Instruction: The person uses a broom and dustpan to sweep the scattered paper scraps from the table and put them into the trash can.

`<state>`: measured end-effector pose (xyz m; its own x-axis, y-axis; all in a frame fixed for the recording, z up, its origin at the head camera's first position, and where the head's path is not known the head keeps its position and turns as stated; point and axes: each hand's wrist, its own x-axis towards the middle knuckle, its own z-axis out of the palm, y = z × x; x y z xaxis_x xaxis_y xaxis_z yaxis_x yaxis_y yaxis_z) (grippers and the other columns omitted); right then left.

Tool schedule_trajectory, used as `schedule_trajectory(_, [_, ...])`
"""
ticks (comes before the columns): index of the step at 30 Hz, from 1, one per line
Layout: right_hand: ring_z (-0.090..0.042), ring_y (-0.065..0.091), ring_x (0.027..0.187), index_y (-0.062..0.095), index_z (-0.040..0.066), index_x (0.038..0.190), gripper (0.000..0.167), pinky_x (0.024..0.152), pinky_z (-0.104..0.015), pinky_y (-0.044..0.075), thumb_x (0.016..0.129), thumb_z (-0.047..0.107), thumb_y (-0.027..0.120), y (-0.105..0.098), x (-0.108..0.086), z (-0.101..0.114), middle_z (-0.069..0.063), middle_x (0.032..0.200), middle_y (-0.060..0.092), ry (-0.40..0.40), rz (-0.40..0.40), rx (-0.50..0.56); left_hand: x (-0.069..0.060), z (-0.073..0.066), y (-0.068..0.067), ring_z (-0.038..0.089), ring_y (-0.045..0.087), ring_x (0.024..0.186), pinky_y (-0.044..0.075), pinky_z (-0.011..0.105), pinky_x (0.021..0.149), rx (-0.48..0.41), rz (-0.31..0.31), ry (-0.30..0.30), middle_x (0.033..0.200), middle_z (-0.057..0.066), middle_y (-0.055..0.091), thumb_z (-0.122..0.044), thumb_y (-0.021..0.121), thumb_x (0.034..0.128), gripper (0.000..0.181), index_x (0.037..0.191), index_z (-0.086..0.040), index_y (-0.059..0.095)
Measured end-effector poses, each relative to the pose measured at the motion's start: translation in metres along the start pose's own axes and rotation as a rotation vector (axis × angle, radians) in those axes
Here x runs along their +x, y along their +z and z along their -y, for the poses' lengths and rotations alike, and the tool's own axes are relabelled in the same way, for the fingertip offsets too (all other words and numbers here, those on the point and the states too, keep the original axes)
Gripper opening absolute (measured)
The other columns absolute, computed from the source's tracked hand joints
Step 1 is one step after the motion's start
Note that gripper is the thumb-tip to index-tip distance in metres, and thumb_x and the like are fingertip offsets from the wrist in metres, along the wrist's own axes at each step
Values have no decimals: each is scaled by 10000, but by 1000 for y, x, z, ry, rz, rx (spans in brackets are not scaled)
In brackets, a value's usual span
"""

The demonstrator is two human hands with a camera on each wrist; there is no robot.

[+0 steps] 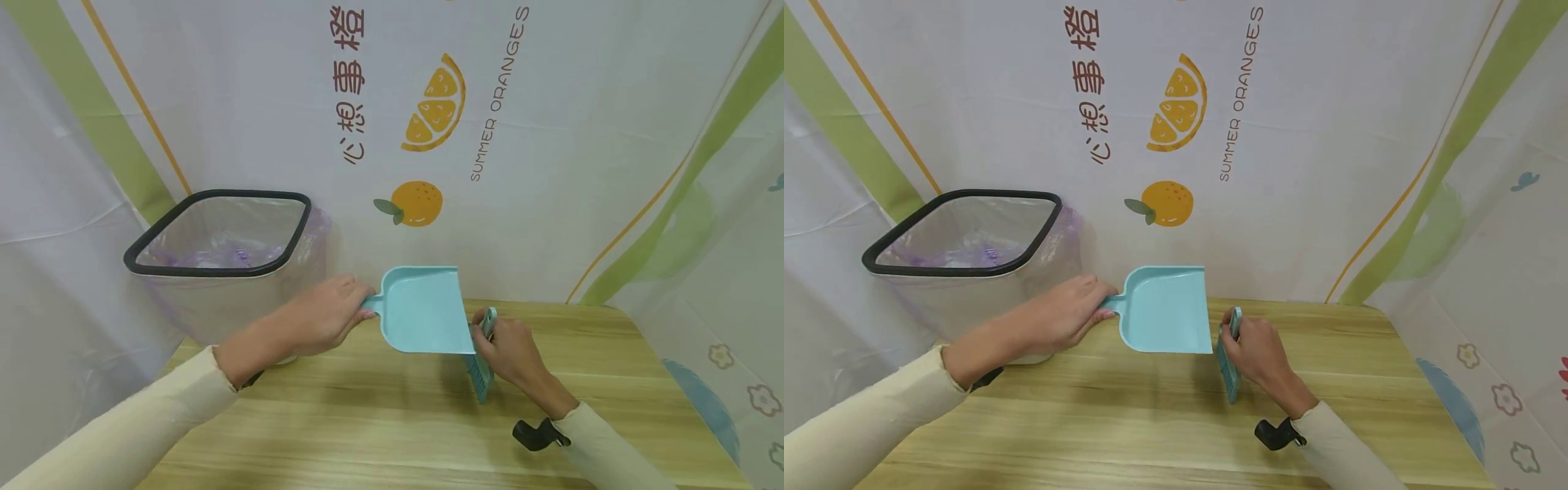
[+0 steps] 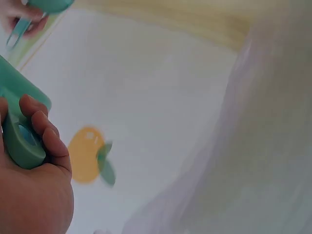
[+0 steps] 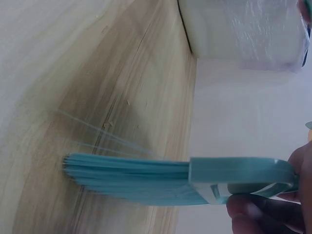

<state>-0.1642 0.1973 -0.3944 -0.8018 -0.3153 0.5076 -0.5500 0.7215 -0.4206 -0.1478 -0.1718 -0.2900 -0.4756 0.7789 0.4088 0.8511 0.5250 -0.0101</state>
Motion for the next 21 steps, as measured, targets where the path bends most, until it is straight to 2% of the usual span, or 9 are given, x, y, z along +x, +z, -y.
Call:
schedule_trajectory(7, [5,320,497,761,-17,1032,159,461,-254,303,1044,68,627,0,1,0,148,560,430,-7,-4,-3,-8,-1,46,220,567,930,519,383,850,-102,118,-16,1022,49,647,-168,601,1147,228,1259,30,612])
schedule_trajectory(12, [7,307,500,762,-20,1026,160,462,-253,295,1038,62,625,0,0,0,133,567,450,-11,-11,-3,-15,1,75,201,541,896,500,355,819,-137,154,-34,967,15,622,-177,622,1137,187,1202,-2,626])
schedule_trajectory(16, [-3,355,504,769,-17,1028,168,457,-254,315,1042,71,627,0,1,-1,110,590,528,-8,-15,-1,-19,3,94,184,557,884,512,336,800,-146,174,-46,949,3,612,-180,638,1129,182,1185,-6,636])
schedule_trajectory(21, [-31,427,514,774,-5,1039,163,457,-263,351,1044,84,637,0,0,-1,78,620,595,7,-9,-6,-23,5,110,162,516,867,483,318,791,-172,226,-77,942,-16,588,-197,619,1143,200,1198,-5,636])
